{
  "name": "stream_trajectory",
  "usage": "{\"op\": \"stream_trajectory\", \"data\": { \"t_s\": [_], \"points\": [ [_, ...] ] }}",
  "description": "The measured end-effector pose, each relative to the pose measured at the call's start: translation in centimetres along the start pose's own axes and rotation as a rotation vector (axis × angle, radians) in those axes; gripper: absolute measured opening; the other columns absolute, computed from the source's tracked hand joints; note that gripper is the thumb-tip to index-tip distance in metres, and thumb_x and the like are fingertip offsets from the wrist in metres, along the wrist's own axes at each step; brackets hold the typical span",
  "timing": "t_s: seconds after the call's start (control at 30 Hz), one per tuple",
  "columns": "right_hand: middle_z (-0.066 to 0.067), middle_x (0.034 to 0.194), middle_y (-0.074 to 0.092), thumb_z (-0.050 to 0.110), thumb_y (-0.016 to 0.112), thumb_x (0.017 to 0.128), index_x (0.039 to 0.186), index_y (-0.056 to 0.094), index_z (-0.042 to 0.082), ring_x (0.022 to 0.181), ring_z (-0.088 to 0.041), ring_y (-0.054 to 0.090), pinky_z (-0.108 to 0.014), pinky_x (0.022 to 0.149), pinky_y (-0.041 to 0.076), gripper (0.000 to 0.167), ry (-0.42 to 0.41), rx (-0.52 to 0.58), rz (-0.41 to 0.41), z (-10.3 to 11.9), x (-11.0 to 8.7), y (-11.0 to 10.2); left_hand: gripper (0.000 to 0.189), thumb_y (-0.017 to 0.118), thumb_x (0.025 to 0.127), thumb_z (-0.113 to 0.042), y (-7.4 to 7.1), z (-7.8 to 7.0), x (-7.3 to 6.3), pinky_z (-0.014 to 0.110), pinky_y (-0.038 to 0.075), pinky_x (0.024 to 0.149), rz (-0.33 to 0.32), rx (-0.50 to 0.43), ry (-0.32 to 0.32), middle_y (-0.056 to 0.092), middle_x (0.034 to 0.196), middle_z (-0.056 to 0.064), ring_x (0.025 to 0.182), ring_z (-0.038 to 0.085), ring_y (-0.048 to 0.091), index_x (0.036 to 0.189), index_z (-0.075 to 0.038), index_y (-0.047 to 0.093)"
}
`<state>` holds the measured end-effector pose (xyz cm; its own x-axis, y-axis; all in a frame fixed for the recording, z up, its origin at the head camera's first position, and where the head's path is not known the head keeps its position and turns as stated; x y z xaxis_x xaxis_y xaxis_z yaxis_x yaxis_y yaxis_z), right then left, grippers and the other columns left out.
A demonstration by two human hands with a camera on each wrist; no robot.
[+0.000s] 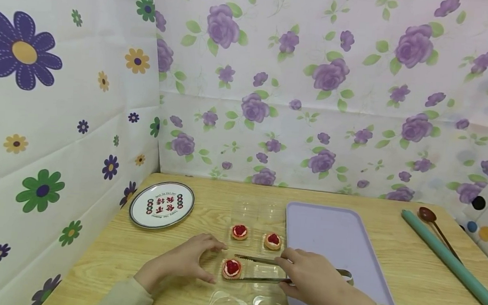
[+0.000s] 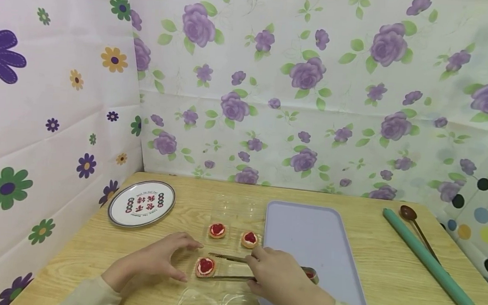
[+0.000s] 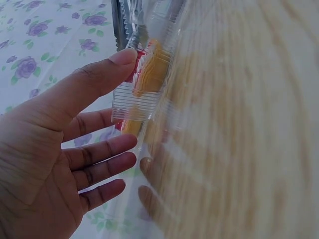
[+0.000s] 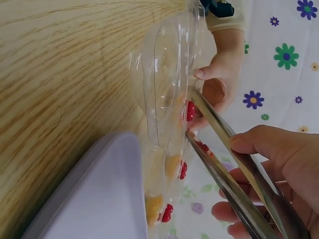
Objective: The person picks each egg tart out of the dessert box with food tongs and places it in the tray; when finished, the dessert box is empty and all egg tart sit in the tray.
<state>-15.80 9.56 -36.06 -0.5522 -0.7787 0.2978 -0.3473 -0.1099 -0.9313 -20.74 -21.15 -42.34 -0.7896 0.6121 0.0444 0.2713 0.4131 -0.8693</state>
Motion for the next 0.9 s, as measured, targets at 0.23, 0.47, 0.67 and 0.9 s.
{"op": "stream_trajectory", "data": {
  "t_s": [0.23,0.47,0.67,0.9],
  "points": [
    [0.003,0.090,0.063,0.030,0.076,0.078,0.100,0.070,0.012,0.074,-0.008,0.060,-0.018,0.061,0.052,0.030,-0.029,-0.019,0.011,0.2,0.5,0.3,0.074,0.082,0.068,-0.044,0.1,0.1,0.1,0.044,0.041,0.105,-0.003,0.000,0.001,0.057,0.123,-0.004,0.117,0.019,0.050,0.131,-0.016,0.056],
    [0.005,0.089,0.062,0.031,0.077,0.077,0.098,0.070,0.014,0.075,-0.008,0.060,-0.019,0.062,0.052,0.028,-0.050,-0.049,-0.013,0.1,0.6,0.5,0.073,0.082,0.069,-0.044,0.1,0.1,0.0,0.043,0.041,0.105,-0.006,0.008,0.006,0.057,0.123,-0.004,0.117,0.018,0.050,0.131,-0.015,0.057],
    [0.005,0.090,0.063,0.032,0.076,0.079,0.101,0.069,0.014,0.076,-0.008,0.060,-0.017,0.062,0.052,0.029,-0.050,-0.060,-0.010,0.2,0.3,0.3,0.073,0.082,0.069,-0.045,0.1,0.1,0.0,0.044,0.041,0.105,-0.006,0.003,0.003,0.056,0.123,-0.004,0.117,0.019,0.050,0.131,-0.016,0.056],
    [0.004,0.095,0.064,0.033,0.075,0.081,0.106,0.069,0.014,0.079,-0.009,0.062,-0.019,0.066,0.054,0.032,-0.013,-0.024,-0.002,0.2,-0.2,-0.8,0.075,0.081,0.069,-0.047,0.2,0.2,0.1,0.045,0.041,0.104,-0.005,0.001,0.003,0.057,0.123,-0.004,0.117,0.019,0.050,0.132,-0.016,0.055]
  ]
}}
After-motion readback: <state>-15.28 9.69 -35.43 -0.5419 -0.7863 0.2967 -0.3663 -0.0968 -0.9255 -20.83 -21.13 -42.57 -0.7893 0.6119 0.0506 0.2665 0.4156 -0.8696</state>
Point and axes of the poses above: each hand's wrist, its own x-axis towards the middle knuckle, its own y-axis out of the palm, z = x × y, the point moved 1 cm from there along x, towards the middle knuckle
